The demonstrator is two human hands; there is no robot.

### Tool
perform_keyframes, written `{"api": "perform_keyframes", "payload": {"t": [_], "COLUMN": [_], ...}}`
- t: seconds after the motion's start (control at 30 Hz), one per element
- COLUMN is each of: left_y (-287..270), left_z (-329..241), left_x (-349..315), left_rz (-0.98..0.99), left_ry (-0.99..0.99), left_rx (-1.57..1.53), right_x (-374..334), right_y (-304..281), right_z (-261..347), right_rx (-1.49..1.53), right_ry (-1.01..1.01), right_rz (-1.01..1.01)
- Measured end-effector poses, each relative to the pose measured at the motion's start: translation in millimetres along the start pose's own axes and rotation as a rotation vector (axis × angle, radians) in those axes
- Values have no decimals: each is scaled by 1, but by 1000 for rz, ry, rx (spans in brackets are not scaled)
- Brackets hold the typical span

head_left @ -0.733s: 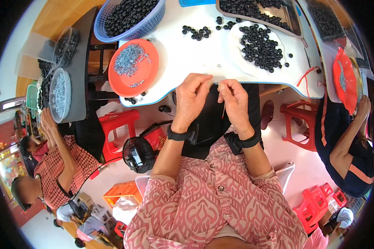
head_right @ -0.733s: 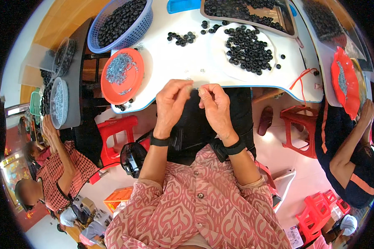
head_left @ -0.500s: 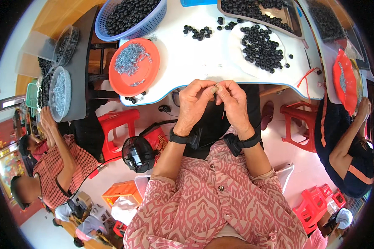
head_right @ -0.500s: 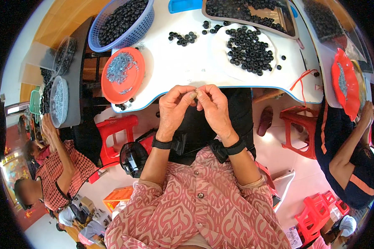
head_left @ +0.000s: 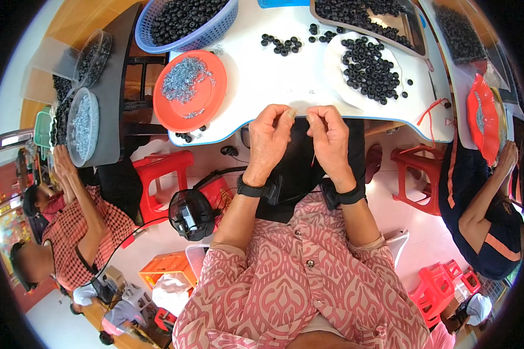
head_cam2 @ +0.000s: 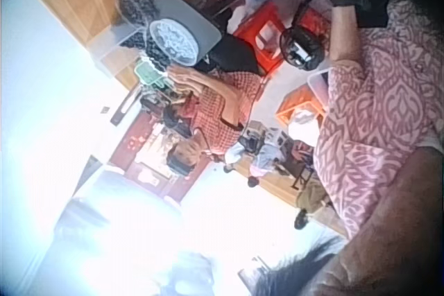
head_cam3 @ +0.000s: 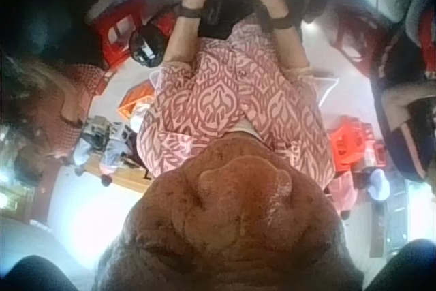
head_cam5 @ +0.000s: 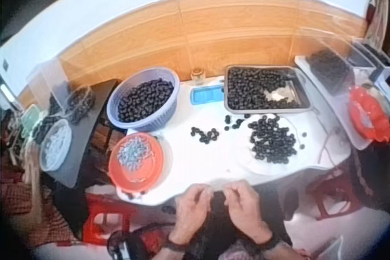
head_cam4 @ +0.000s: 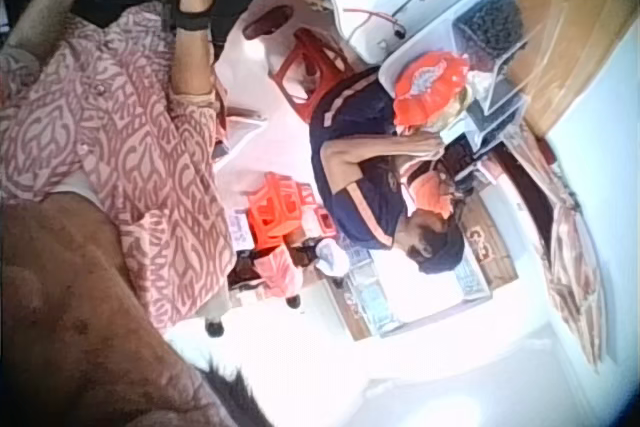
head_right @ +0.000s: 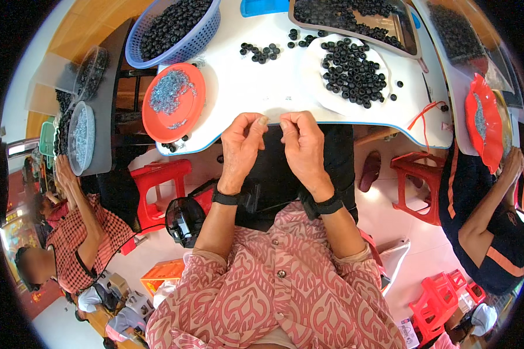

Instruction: Sorting small black berries or round objects on a table in a workshop.

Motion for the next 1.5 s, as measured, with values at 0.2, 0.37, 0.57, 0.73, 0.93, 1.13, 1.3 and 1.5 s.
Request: {"api": "perform_keyframes", "payload": {"t": [0.2,0.37,0.57,0.73,0.93,1.13,1.3,1.5], "left_y": [-15,-10,-6,-11,-1,13,20,23], "left_z": [-35,-37,-39,-39,-31,18,21,20], "left_x": [8,14,14,9,-11,-13,-16,-19], "left_rz": [-249,-297,-264,-276,-89,184,282,289], "left_ry": [430,521,520,535,219,-205,-242,-215], "left_rx": [411,569,645,582,214,-258,-595,-650], "right_x": [19,27,33,27,6,-8,-8,-11], "right_y": [-5,6,8,1,2,2,-7,-7], "right_z": [28,20,16,23,41,50,31,21], "right_rx": [-603,-885,-968,-818,-508,-435,-167,29], "right_ry": [-420,-387,-342,-396,-473,-516,-255,-142], "right_rz": [-115,-78,-58,-94,13,59,45,50]}}
Point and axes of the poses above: each hand's wrist, its own x-axis towards the middle knuckle, its own y-axis out of the palm, z = x × y, the point moved 8 cm from there along x, towards the middle knuckle, and after that the axes turned 6 degrees about -y, right-handed, at the moved point
